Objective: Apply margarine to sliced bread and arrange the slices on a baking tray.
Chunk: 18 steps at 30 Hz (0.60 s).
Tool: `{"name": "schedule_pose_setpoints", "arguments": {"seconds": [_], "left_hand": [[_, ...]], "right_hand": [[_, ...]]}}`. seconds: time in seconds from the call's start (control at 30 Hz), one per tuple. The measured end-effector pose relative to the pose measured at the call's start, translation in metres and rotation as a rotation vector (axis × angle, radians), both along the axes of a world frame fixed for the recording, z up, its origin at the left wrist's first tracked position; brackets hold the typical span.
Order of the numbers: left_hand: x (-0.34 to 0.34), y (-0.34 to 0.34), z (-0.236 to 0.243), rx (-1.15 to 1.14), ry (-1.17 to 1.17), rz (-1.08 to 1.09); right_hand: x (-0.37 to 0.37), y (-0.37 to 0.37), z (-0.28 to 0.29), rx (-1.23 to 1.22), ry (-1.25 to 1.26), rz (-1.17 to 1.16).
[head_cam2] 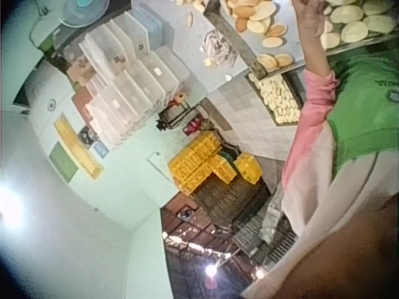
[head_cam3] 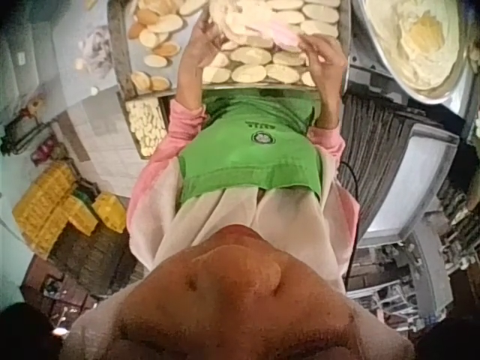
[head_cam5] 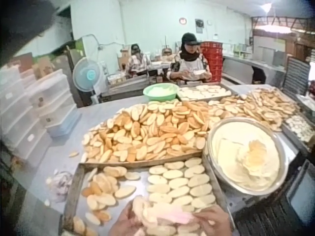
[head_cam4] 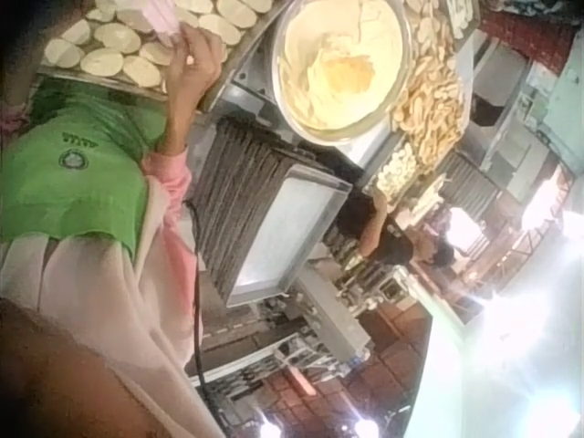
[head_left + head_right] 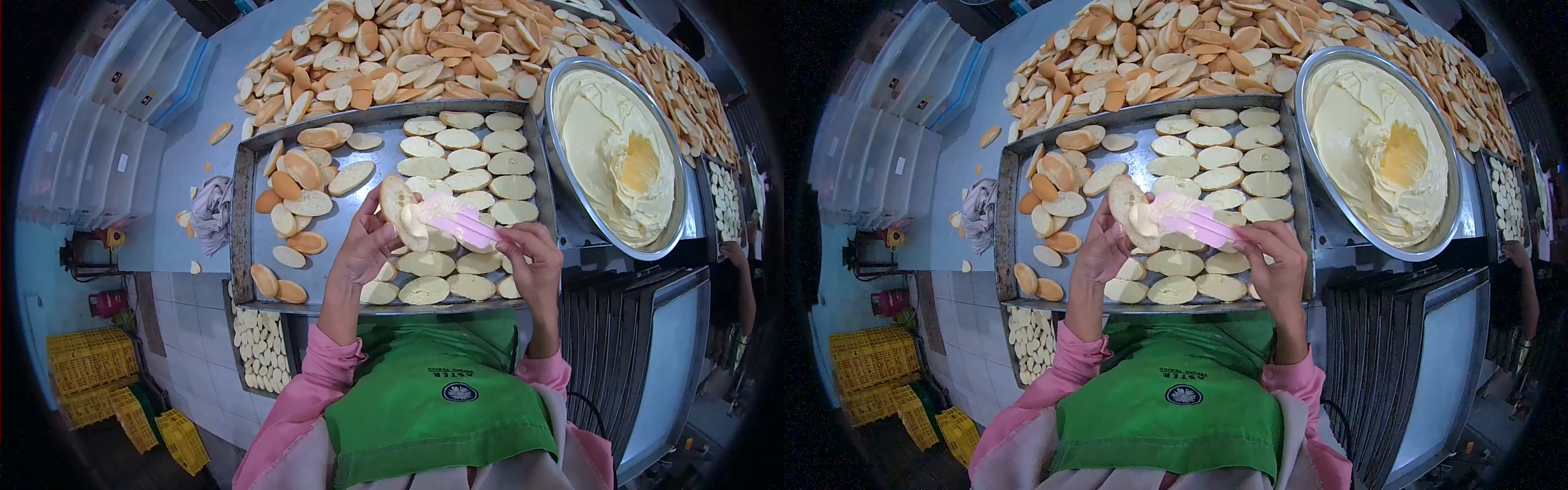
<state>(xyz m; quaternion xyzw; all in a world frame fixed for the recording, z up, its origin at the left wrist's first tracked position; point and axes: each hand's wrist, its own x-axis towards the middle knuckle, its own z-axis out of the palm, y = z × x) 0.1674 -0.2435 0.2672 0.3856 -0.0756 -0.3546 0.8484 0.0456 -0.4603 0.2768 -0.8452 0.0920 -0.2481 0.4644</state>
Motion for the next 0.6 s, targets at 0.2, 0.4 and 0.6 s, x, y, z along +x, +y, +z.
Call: {"name": "schedule_pose_setpoints", "arguments": {"seconds": [0.2,0.4,0.6], "left_hand": [[-0.002,0.001,0.000,-0.068,-0.018,0.044],[-0.010,-0.004,-0.006,-0.060,0.110,-0.024],[-0.019,-0.011,-0.008,-0.025,0.056,-0.222]], "right_hand": [[-0.005,0.003,0.002,0.236,0.138,0.168],[-0.005,-0.001,-0.002,0.207,0.040,0.177],[0.013,0.007,0.002,-0.191,-0.140,-0.049]]}}
